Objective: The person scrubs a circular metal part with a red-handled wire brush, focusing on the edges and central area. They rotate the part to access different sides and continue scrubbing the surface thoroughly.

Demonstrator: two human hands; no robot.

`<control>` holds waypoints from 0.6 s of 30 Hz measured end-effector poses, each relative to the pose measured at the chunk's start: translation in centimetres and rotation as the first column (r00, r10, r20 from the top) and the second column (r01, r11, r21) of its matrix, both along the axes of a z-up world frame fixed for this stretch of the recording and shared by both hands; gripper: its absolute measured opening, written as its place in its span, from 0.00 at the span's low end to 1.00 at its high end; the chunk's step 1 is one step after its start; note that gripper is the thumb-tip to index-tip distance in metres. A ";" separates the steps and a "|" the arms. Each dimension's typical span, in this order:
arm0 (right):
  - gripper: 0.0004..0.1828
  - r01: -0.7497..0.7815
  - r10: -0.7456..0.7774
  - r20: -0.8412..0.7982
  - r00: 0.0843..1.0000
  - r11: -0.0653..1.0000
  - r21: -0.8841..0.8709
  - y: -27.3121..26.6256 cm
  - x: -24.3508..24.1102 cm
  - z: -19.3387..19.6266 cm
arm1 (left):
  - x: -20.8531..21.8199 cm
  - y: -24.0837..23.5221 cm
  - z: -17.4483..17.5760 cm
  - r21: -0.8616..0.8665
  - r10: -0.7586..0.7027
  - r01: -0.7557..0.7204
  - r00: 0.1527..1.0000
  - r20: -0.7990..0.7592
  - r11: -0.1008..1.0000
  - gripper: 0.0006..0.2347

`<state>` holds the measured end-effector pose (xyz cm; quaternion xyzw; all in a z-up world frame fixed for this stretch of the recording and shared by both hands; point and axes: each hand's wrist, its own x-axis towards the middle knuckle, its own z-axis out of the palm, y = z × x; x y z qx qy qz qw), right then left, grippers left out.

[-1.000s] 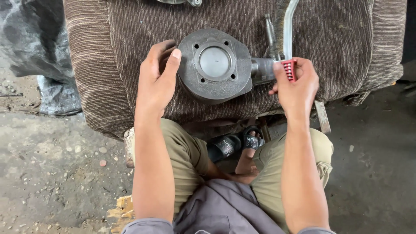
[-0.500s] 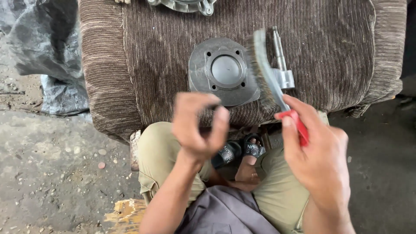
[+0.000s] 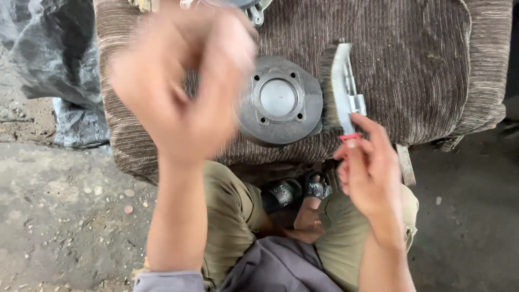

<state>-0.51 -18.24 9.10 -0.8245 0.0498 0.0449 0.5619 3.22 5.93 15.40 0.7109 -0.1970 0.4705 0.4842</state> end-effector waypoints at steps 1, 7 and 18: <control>0.24 0.004 -0.004 0.001 1.000 1.000 0.000 0.4 0.8 -0.1 | 1.9 0.9 -0.8 0.000 -0.004 0.004 1.000 0.001 1.000 0.02; 0.22 -0.049 0.052 -0.029 0.998 0.994 0.100 -0.5 1.8 0.6 | 6.6 2.5 -6.3 -0.484 -0.206 0.004 0.908 -0.365 0.875 0.04; 0.26 -0.037 0.048 -0.097 0.994 0.993 0.115 0.7 3.3 0.4 | 3.9 1.2 -5.9 -0.201 -0.002 -0.107 0.877 -0.481 0.974 0.05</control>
